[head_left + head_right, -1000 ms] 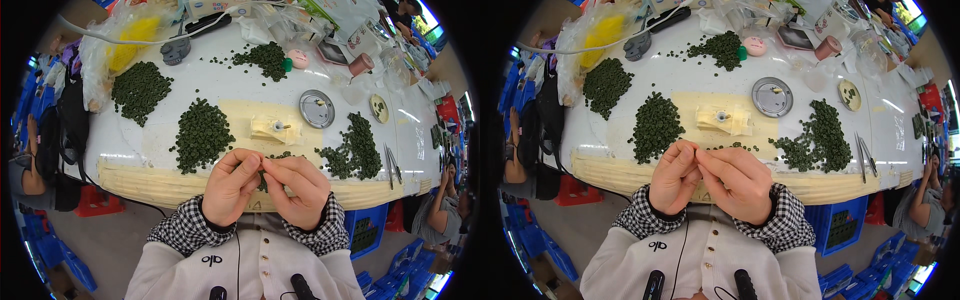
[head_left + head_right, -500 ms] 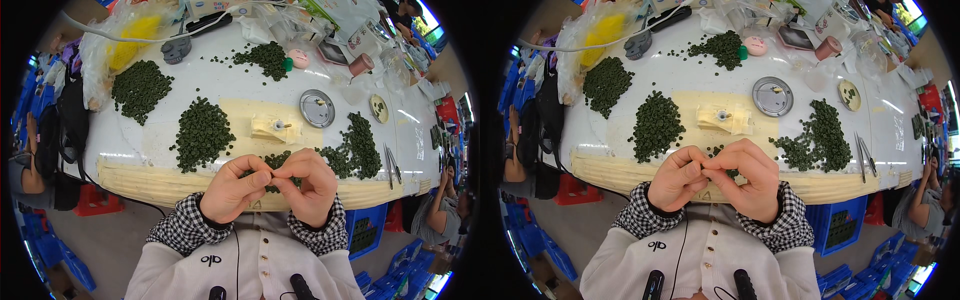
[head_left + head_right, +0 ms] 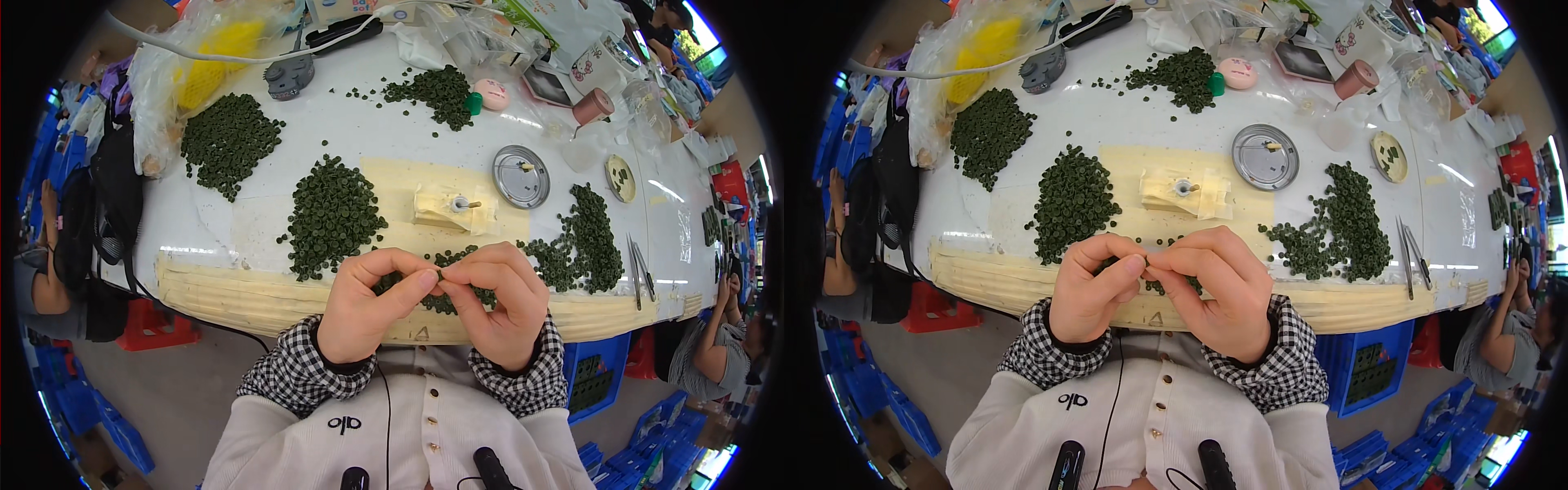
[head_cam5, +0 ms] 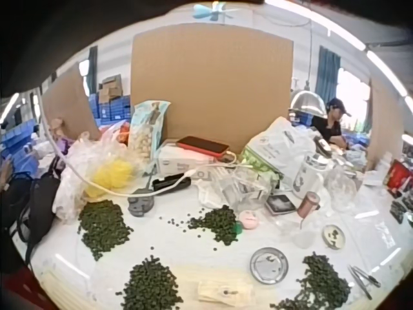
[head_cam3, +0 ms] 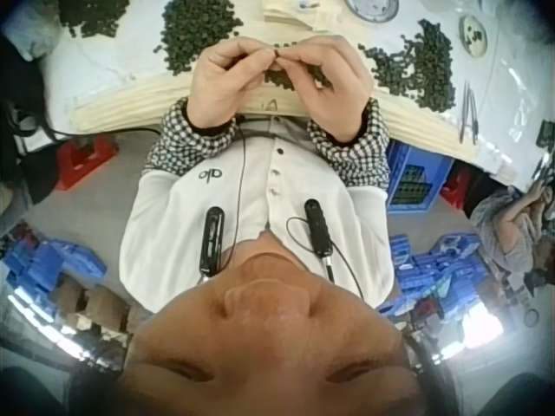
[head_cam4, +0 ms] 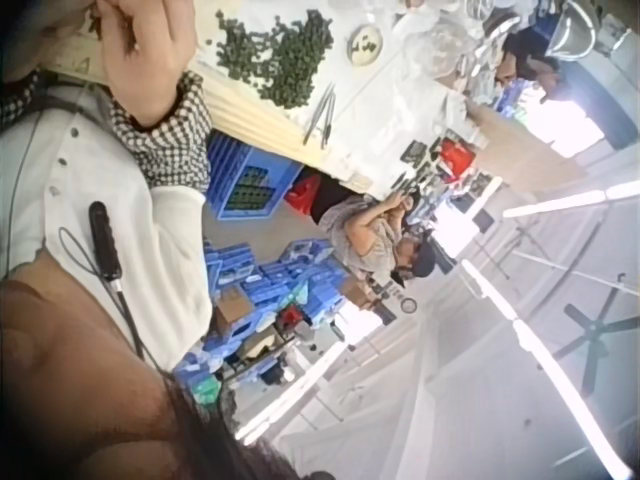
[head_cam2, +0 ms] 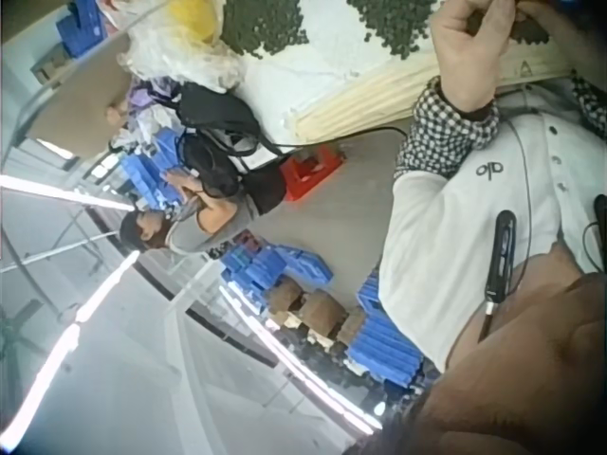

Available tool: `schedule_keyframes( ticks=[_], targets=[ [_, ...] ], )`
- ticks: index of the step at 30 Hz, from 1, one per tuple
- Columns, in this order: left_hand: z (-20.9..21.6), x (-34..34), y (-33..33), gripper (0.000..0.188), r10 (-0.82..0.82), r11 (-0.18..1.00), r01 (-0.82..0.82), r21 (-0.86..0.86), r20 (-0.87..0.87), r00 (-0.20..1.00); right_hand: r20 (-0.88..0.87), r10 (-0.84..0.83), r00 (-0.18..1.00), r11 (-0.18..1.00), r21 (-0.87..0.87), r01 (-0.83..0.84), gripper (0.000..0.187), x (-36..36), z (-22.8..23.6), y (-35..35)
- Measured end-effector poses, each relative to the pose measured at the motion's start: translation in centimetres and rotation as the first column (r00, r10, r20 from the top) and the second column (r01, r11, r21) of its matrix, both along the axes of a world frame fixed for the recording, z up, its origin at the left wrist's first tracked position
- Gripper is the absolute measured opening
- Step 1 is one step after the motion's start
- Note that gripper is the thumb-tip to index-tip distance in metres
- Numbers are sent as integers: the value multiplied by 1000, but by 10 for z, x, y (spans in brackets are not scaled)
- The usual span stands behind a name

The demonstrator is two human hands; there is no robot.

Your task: The recorder is assembling small green plastic leaf components onto stems at a factory workbench.

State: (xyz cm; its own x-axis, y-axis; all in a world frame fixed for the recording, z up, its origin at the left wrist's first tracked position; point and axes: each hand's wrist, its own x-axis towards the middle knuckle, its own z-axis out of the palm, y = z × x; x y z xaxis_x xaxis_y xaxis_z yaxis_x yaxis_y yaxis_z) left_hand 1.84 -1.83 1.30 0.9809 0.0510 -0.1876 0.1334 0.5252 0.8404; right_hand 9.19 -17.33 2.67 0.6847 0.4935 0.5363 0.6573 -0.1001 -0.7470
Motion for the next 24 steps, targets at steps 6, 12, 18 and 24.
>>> schedule_keyframes(
  ticks=[6, 12, 18, 24],
  targets=[
    [1, 1, -2, 10, 37, 999, -36, 24, -29, 999, -26, 1, 1000, 1000, -17, -1, 21, 0, 1, 1],
    [-8, 2, -4, 10, 75, 986, -81, 146, 45, 996, -44, 7, 999, 1000, -14, -8, 19, 0, 1, 1],
    [-5, 2, -5, 9, 90, 983, -92, 162, 18, 996, -82, 16, 996, 1000, -2, -17, 17, 1, -1, 0],
    [-6, 1, -5, 7, 65, 935, -98, 340, 109, 992, -363, 92, 927, 994, 82, -67, 15, -1, -1, -2]
  ],
)
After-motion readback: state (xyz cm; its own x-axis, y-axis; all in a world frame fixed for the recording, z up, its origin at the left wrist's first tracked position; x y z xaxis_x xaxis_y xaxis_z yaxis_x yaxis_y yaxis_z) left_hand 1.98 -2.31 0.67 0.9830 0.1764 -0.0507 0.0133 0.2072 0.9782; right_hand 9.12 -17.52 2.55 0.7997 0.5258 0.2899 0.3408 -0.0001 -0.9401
